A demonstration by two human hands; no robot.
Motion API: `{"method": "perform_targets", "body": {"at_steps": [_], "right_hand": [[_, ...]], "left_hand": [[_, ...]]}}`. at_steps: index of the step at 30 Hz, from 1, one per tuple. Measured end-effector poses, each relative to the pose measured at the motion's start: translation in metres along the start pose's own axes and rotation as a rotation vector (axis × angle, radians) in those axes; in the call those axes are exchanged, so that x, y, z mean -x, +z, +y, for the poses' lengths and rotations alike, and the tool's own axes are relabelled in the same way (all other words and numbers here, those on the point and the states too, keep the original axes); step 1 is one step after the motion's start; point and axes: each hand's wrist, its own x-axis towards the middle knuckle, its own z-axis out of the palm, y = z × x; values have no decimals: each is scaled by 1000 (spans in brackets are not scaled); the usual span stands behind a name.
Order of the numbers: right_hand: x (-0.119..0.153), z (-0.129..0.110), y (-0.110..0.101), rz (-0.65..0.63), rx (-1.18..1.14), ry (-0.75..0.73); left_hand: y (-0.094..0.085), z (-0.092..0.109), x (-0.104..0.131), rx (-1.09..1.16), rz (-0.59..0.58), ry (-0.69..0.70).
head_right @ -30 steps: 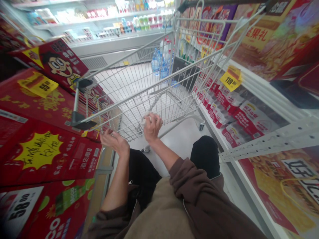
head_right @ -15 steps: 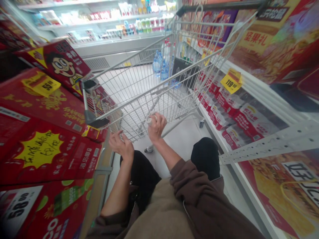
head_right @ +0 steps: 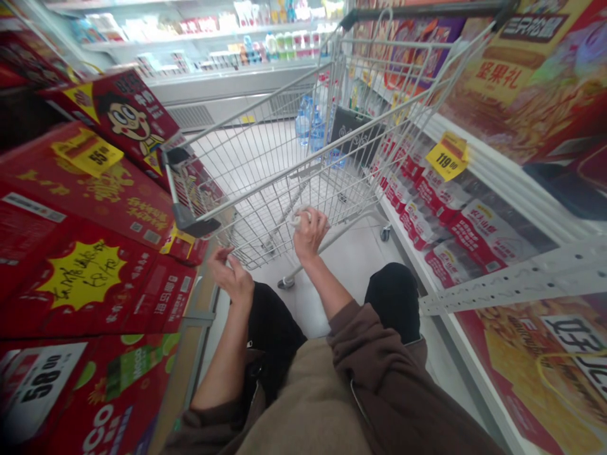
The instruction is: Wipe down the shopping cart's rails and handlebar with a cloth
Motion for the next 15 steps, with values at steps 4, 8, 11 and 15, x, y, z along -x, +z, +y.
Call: {"method": "perform_targets", "body": {"at_steps": [4,8,11,15], "right_hand": [[57,-53,11,-164,-10,-237],[83,-69,15,-261,-94,-669],[65,-42,9,-207,-118,-709],[30,-7,3,-70,-56,-327]], "left_hand": [[1,7,2,36,4,-34],[-2,1,3,143,9,-3],[-4,-4,4,199,2,60],[-5,0,3,220,-4,66]]}}
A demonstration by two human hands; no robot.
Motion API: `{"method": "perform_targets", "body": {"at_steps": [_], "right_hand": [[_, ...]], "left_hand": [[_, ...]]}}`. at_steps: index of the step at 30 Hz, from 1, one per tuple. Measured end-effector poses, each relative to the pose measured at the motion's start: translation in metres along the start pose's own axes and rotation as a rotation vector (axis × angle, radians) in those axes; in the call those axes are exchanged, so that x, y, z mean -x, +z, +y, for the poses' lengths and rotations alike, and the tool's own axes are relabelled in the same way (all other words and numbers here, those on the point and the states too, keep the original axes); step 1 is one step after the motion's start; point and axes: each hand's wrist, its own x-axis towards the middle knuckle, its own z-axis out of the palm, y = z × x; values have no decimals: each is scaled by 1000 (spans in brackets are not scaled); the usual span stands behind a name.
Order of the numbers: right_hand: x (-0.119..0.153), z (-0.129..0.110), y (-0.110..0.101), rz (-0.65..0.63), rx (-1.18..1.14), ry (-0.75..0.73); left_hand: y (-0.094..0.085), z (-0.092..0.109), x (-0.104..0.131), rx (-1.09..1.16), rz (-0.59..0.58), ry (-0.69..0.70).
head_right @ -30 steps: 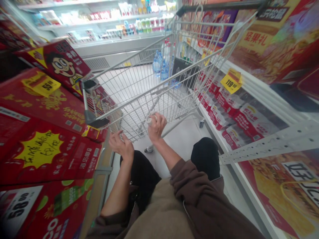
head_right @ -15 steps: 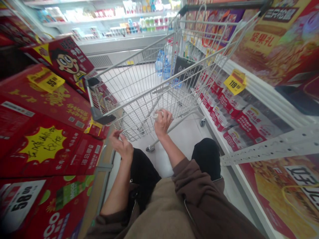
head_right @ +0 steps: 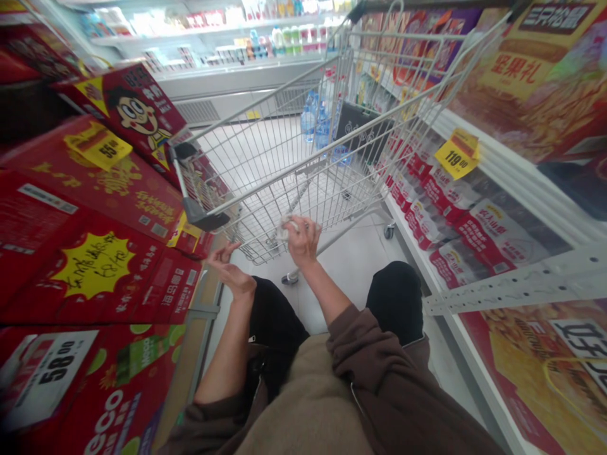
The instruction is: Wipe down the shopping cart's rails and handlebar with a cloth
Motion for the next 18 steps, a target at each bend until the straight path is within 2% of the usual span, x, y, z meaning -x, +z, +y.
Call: {"method": "perform_targets", "body": {"at_steps": [2,4,6,8,10,11,15,18], "right_hand": [[-4,-1,1,128,26,193],[1,-17,6,176,12,247],[14,-38,13,104,-27,132],[29,-54,18,-19,-69,-99],[39,-60,19,-91,-93,-306],[41,-59,19,-93,-95,-361],[37,-51,22,29,-71,-371],[38,-46,32,16,-53,-371]], "left_hand": [[1,3,-1,-12,22,0],[2,5,-1,-8,44,5],[1,5,-1,22,57,3],[-1,5,-1,48,49,-3],[-5,5,-1,41,18,4],[-7,5,0,16,-6,19],[-13,6,4,-169,-99,63],[-15,4,3,-222,-162,50]]}}
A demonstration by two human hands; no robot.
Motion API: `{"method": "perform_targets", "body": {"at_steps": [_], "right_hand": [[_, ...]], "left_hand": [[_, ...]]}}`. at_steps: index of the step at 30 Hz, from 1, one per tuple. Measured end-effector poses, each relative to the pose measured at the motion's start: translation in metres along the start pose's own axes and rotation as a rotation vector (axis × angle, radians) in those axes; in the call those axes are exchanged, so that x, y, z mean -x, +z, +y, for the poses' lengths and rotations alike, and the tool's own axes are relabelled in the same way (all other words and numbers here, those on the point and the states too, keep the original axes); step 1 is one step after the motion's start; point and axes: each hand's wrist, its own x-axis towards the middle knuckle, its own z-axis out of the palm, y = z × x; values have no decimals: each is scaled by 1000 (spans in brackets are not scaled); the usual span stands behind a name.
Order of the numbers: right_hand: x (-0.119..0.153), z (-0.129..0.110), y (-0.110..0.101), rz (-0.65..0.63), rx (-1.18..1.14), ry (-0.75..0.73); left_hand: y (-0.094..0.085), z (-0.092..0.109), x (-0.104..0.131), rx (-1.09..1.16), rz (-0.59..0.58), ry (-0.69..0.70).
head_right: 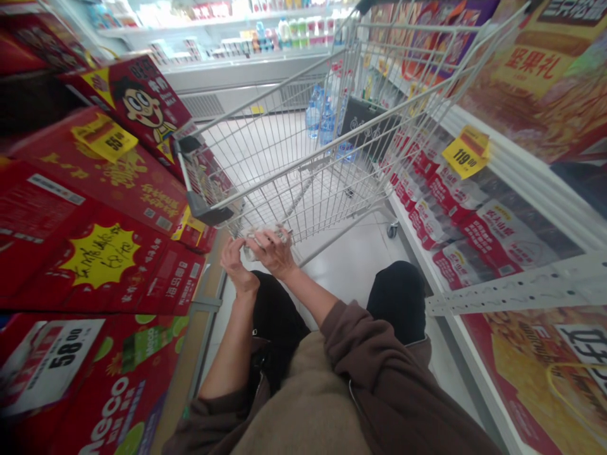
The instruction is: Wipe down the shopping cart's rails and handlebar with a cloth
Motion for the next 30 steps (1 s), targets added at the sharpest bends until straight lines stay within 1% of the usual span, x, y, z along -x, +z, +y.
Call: {"method": "perform_targets", "body": {"at_steps": [3,6,9,12,14,17,18,20,23,25,27,28,30], "right_hand": [[14,4,8,-117,9,4],[23,6,5,-184,-8,-40],[17,3,-2,-200,-79,-35],[7,0,-3,-218,-137,-31],[7,1,-2,-245,-132,-59],[15,10,-3,-299,-117,-125],[16,15,-4,-301,-116,-144],[14,25,-7,-264,-115,-155],[7,35,-8,-203,-119,-112],[7,38,-7,-219,-123,-77],[13,40,-6,-246,-124,-83],[17,41,-6,-239,-123,-105],[23,48,-8,-183,-118,-159]], "left_hand": [[-1,-4,-4,61,-11,22],[-2,-6,-9,65,1,13],[-2,-4,-10,20,-13,-20],[-3,-2,-9,19,-9,-25],[-4,-2,-10,22,-14,-24],[-6,-5,-15,7,-34,-30],[-7,-5,-16,2,-38,-26],[-8,-5,-18,-8,-40,-9],[-6,-1,-17,-39,-21,19],[-1,4,-15,-67,43,43],[4,8,-12,-90,113,79],[8,9,-11,-97,120,102],[14,11,-10,-104,60,152]]}}
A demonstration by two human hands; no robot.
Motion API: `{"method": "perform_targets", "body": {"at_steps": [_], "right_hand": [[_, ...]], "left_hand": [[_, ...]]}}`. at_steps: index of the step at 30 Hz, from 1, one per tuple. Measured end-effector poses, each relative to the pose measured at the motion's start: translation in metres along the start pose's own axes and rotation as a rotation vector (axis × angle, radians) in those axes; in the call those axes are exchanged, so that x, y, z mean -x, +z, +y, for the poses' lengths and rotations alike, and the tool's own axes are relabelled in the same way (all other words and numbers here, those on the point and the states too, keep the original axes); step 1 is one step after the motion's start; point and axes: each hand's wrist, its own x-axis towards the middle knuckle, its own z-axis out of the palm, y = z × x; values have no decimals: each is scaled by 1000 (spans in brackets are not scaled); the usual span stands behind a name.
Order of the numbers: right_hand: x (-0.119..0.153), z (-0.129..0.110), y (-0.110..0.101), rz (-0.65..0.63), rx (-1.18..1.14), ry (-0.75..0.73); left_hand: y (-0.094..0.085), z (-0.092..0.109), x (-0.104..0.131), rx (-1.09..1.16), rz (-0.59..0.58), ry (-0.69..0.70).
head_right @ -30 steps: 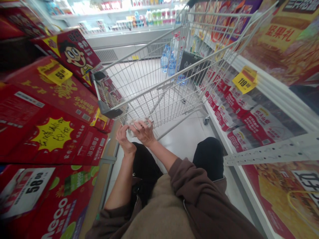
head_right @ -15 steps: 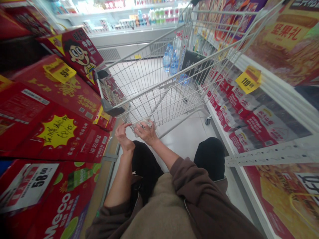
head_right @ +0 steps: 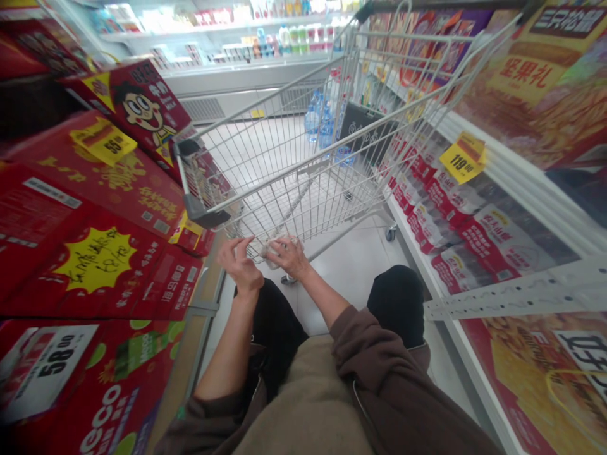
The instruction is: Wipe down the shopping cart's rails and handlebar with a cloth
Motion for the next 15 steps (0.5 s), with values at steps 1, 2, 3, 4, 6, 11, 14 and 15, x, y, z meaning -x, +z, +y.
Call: {"method": "perform_targets", "body": {"at_steps": [1,2,3,4,6,11,14,15], "right_hand": [[2,5,-2,34,12,-14],[1,11,-5,61,29,-5],[-1,18,-7,73,48,27],[-4,25,-10,74,67,78],[-10,37,-11,66,94,190],[3,42,-1,65,123,224],[20,39,-2,-4,89,182],[22,40,-5,-18,66,186]], "left_hand": [[3,2,0,4,-43,24],[6,3,-1,6,-77,44],[10,6,-2,7,-101,60],[13,8,-3,6,-118,74],[19,12,-5,3,-165,89],[29,16,-9,-49,-278,25],[29,14,-10,-80,-306,8],[29,14,-11,-84,-309,10]]}}
